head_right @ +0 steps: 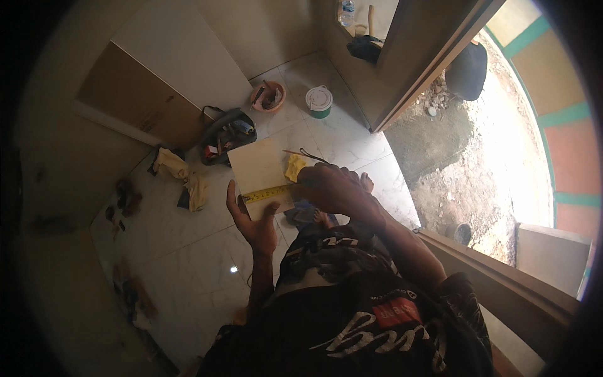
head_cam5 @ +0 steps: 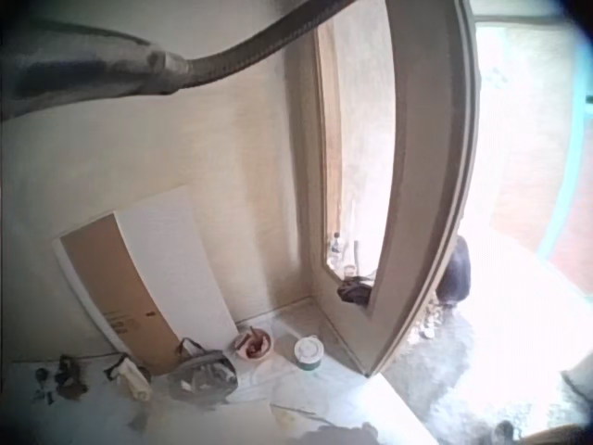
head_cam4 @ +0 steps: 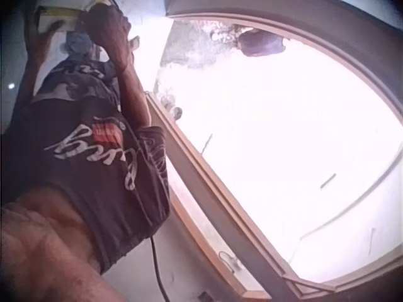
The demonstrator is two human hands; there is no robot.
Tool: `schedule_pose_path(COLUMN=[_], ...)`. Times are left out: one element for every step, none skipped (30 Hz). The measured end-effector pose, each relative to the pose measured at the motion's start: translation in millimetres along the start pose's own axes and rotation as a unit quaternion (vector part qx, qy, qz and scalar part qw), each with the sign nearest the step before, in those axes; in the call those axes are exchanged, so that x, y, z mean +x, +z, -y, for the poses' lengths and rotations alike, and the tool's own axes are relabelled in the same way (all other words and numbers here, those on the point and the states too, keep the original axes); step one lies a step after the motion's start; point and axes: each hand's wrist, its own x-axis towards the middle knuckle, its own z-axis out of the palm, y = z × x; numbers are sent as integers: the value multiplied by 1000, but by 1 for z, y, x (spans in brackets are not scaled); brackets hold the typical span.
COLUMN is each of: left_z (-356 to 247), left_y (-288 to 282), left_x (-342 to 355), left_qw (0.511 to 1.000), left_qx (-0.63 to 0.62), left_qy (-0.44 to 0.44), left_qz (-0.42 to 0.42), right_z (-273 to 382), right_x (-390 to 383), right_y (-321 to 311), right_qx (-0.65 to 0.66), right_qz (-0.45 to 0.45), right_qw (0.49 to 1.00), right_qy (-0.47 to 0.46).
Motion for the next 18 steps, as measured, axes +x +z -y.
schedule_pose_path(left_z=[0, 0, -1, -1, -2, -2, -1, -1, 0, 0, 1, 1, 2, 3, 5, 8, 11, 12], left_y=[0, 0, 1, 1, 1, 1, 0, 0, 1, 1, 2, 2, 2, 1, 0, -1, 3, 6], left_x=[0, 0, 0, 0, 0, 0, 0, 0, 1, 2, 2, 2, 1, 1, 2, 2, 4, 4], left_qw=[1000, 1000, 1000, 1000, 1000, 1000, 1000, 1000, 1000, 1000, 1000, 1000, 1000, 1000, 1000, 999, 999, 999], left_qx=[-3, -4, -3, -1, 1, 2, 3, 2, 1, -1, -2, -4, -6, -8, 9, 25, 35, 41], left_qy=[-2, -4, -7, -9, -12, -15, -17, -20, -20, -20, -20, -20, -19, -19, -6, 6, 17, 0], left_qz=[-2, -6, -7, -8, -10, -12, -15, -16, -18, -20, -22, -22, -22, -22, -22, -21, -15, -2], right_z=[-2, 0, 3, 7, 14, 21, 25, 23, 20, 18, 18, 17, 17, 17, 18, 19, 15, 9], right_x=[-1, -1, -2, -2, -4, -6, -6, -6, -6, -5, -6, -7, -7, -8, -8, -8, -9, -8], right_y=[1, 1, -2, -5, -11, -19, -23, -22, -20, -19, -18, -17, -16, -17, -19, -18, -19, -15], right_qx=[-2, 10, 22, 33, 39, 45, 51, 54, 58, 61, 66, 72, 77, 77, 78, 80, 88, 96], right_qz=[-12, -8, -3, 1, 8, 15, 22, 19, 15, 11, 4, -3, -10, -6, -2, 2, -8, -19], right_qw=[1000, 1000, 1000, 999, 998, 997, 995, 995, 996, 996, 996, 996, 996, 996, 996, 995, 994, 993], right_qy=[-17, -4, 9, 22, 43, 63, 82, 76, 70, 63, 57, 51, 45, 48, 52, 56, 57, 59])
